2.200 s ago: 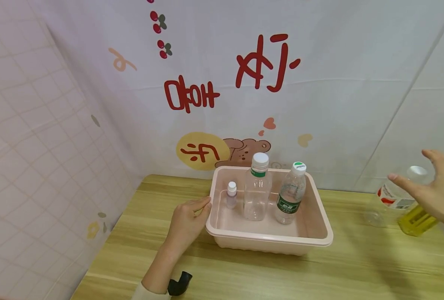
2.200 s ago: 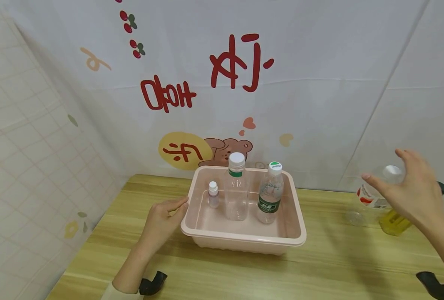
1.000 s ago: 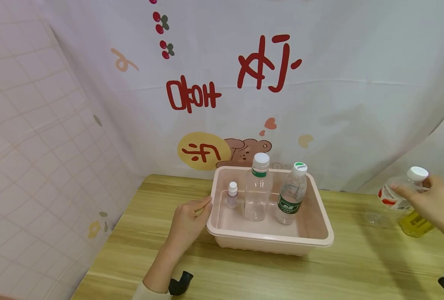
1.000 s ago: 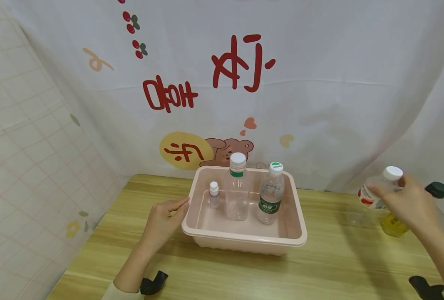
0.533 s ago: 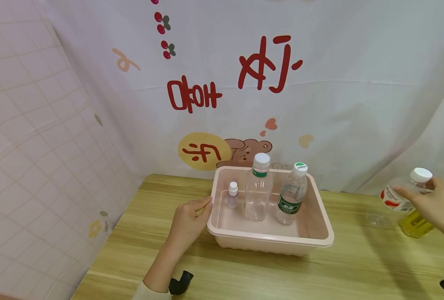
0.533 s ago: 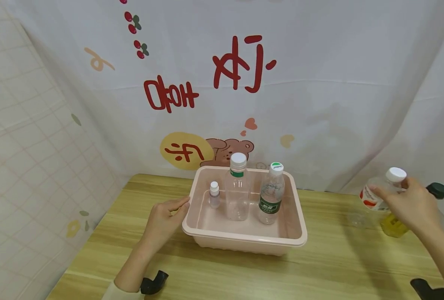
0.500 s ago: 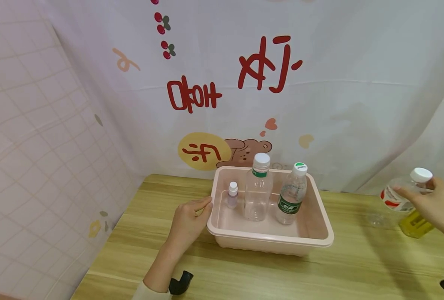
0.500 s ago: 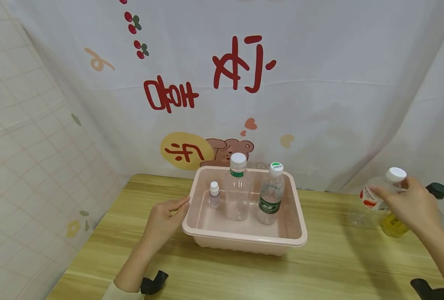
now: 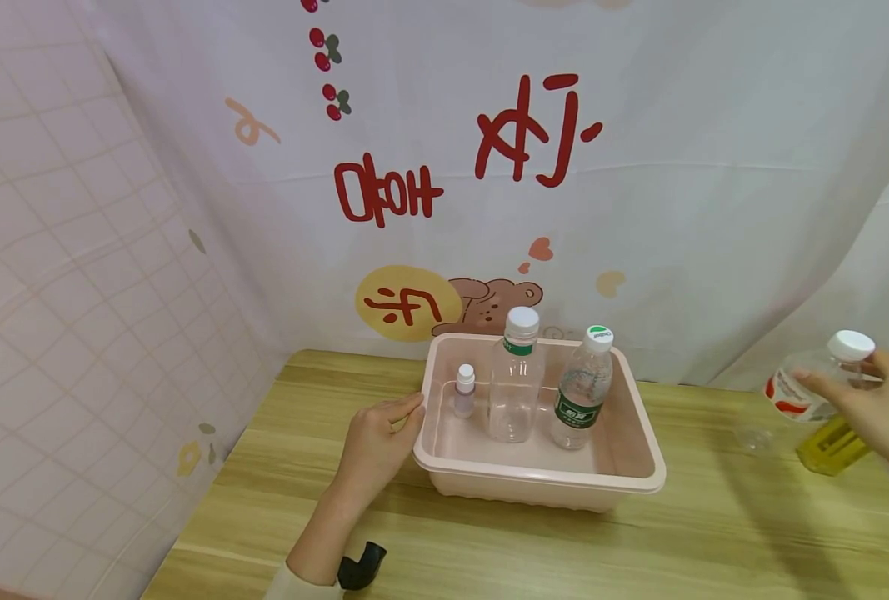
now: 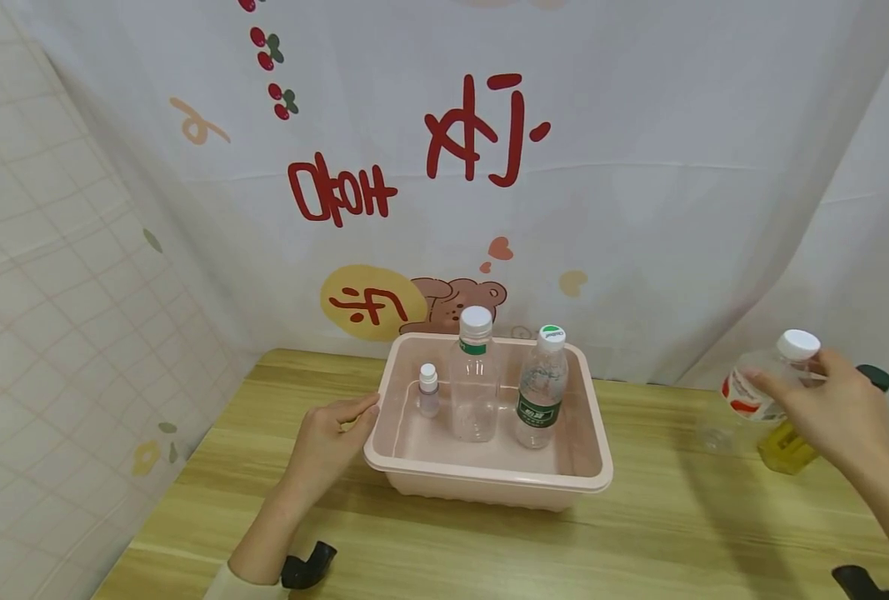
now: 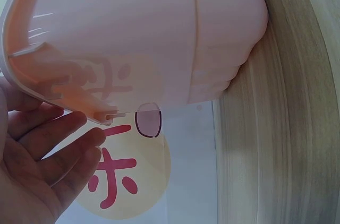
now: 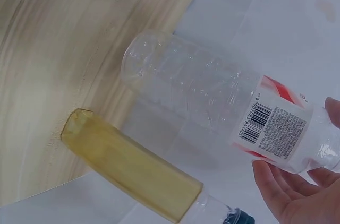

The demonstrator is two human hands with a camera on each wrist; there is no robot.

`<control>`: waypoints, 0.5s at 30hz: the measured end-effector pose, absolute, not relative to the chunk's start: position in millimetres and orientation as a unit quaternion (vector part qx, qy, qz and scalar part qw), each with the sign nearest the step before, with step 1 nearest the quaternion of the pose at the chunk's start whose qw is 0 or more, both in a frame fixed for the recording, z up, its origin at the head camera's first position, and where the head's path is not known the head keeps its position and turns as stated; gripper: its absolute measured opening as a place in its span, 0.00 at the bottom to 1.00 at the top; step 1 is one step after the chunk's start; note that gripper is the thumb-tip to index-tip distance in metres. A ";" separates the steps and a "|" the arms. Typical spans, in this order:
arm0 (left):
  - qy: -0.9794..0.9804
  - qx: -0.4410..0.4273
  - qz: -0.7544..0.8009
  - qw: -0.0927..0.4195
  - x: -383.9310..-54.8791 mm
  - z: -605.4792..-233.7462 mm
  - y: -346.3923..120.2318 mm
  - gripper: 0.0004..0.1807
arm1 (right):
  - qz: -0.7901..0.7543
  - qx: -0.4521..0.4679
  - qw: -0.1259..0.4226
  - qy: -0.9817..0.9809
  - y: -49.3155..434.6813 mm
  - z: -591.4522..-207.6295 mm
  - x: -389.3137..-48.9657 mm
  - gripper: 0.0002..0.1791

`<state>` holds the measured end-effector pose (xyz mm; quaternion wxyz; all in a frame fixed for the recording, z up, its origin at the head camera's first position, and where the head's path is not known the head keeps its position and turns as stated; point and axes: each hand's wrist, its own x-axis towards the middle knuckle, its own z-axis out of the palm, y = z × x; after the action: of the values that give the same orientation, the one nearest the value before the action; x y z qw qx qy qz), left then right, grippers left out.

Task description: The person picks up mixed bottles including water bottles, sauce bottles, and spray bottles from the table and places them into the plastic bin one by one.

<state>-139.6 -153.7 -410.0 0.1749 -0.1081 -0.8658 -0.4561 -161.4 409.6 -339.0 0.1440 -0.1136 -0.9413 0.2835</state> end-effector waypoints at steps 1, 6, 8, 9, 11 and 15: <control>-0.866 -0.108 -0.456 0.175 -139.7 -410.0 -153.6 0.15 | 0.287 -0.108 0.146 -0.940 410.1 -339.1 -160.7 0.46; -0.867 -0.105 -0.456 0.172 -139.6 -410.2 -153.4 0.15 | 0.301 -0.083 0.167 -0.935 411.7 -339.9 -158.0 0.42; -0.867 -0.103 -0.456 0.170 -139.6 -410.4 -153.4 0.16 | 0.308 -0.070 0.181 -0.931 411.9 -339.5 -156.9 0.40; -0.868 -0.102 -0.457 0.169 -139.7 -410.5 -153.4 0.16 | 0.314 -0.063 0.189 -0.928 412.3 -339.4 -156.3 0.39; -0.868 -0.100 -0.456 0.169 -139.9 -410.3 -153.3 0.16 | 0.329 -0.050 0.205 -0.921 413.7 -339.8 -155.4 0.33; -0.869 -0.098 -0.455 0.171 -140.3 -410.0 -153.3 0.15 | 0.357 -0.041 0.222 -0.906 413.9 -340.9 -152.1 0.17</control>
<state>-140.3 -153.3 -410.0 0.1708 -0.0984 -0.8687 -0.4545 -152.1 413.9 -340.9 0.2218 -0.0409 -0.9064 0.3572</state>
